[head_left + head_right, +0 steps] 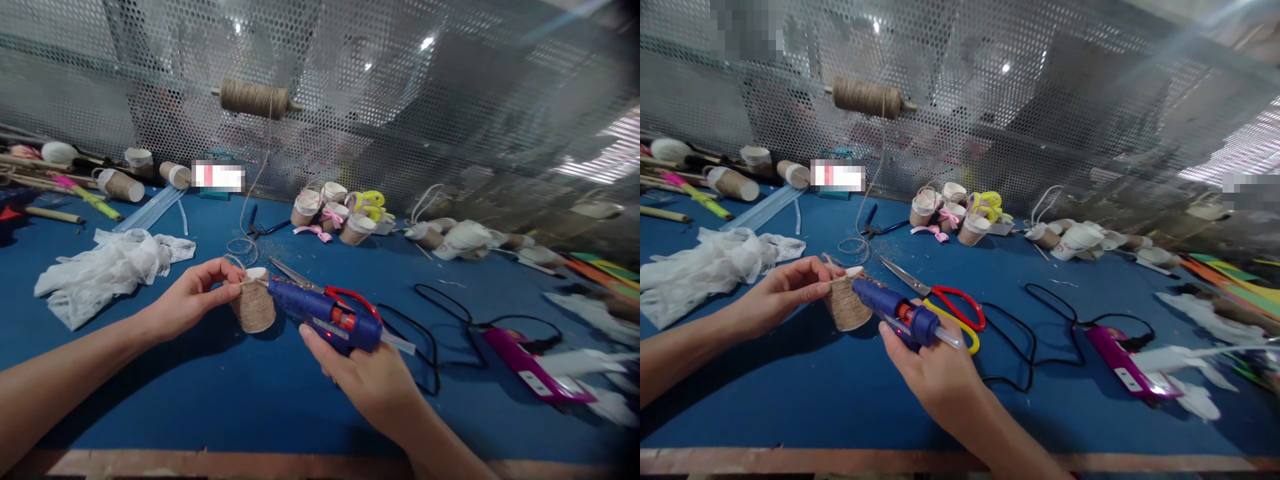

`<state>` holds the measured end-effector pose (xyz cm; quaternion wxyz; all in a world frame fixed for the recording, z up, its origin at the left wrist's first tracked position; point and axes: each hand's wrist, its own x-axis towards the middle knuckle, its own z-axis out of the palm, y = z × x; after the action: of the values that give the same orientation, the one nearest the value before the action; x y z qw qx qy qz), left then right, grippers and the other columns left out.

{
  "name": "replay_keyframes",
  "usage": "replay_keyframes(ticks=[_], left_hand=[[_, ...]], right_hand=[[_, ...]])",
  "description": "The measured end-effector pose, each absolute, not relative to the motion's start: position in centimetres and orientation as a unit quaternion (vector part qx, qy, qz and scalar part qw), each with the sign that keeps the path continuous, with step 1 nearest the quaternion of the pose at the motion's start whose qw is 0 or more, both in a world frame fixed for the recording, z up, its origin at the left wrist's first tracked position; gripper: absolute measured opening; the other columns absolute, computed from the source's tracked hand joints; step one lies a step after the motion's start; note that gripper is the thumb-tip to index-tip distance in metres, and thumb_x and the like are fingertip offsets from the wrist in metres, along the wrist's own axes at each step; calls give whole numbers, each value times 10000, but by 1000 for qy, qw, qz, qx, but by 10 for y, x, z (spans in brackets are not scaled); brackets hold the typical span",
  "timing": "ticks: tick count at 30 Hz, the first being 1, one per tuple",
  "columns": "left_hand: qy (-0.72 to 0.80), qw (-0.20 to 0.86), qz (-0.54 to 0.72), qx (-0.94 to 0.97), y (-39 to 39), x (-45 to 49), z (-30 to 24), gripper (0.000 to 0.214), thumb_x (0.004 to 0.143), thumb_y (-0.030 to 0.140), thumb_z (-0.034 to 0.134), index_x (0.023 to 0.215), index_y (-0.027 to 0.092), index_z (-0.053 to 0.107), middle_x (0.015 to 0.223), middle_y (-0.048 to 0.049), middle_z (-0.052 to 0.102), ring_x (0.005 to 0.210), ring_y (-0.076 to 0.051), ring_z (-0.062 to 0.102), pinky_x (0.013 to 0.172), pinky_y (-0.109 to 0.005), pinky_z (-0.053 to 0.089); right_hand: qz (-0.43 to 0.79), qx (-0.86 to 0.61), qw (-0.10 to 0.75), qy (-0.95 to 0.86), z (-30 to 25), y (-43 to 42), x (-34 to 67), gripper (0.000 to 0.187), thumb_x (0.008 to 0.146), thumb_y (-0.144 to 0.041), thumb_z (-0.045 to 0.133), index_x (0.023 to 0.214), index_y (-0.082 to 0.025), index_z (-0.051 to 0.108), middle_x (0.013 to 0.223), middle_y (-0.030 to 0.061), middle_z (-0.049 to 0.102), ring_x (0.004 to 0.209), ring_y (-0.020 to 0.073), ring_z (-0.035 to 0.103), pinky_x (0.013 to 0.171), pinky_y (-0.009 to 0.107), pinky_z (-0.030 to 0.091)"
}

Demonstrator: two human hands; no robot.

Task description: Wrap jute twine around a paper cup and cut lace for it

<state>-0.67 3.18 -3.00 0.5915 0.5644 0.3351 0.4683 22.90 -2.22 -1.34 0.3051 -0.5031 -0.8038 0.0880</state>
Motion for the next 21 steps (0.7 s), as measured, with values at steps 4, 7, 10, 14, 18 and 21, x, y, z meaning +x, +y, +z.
replay_keyframes(ticks=[4, 7, 10, 14, 18, 21], left_hand=[[333, 591, 465, 568, 31, -7, -31, 178, 730, 306, 665, 676, 164, 572, 912, -48, 596, 960, -194, 518, 849, -311, 379], [333, 592, 463, 569, 32, -7, -31, 175, 728, 306, 667, 684, 166, 572, 904, -49, 598, 992, -204, 508, 868, -317, 370], [331, 595, 458, 571, 32, -7, -30, 171, 733, 302, 663, 687, 167, 569, 917, -49, 600, 1012, -204, 503, 887, -318, 359], [325, 596, 459, 573, 32, -7, -31, 153, 743, 286, 653, 696, 168, 569, 895, -39, 596, 990, -194, 510, 871, -311, 369], [318, 592, 464, 577, 32, -8, -31, 138, 750, 271, 647, 704, 168, 568, 875, -39, 601, 966, -194, 518, 856, -314, 380], [320, 589, 466, 578, 32, -7, -31, 143, 747, 273, 650, 694, 167, 569, 882, -43, 605, 963, -194, 522, 863, -317, 378]], right_hand=[[65, -489, 305, -815, -15, -20, 229, 327, 838, -396, 410, 806, -257, 705, 495, 25, 609, 612, 201, 633, 558, 293, 490], [43, -477, 300, -825, -17, -20, 229, 345, 833, -403, 402, 782, -258, 712, 473, 24, 601, 565, 190, 617, 539, 283, 481], [38, -468, 298, -831, -19, -21, 230, 361, 843, -385, 388, 800, -245, 718, 463, 29, 600, 545, 187, 610, 543, 282, 480], [47, -455, 289, -841, -17, -20, 232, 339, 843, -364, 397, 814, -260, 719, 459, 19, 603, 575, 189, 625, 561, 277, 484], [33, -456, 266, -849, -7, -17, 236, 328, 839, -344, 403, 828, -266, 721, 451, 12, 601, 565, 178, 623, 537, 257, 474], [18, -453, 230, -861, 2, -17, 237, 316, 837, -313, 412, 851, -253, 722, 454, 15, 606, 552, 171, 618, 516, 247, 465]])
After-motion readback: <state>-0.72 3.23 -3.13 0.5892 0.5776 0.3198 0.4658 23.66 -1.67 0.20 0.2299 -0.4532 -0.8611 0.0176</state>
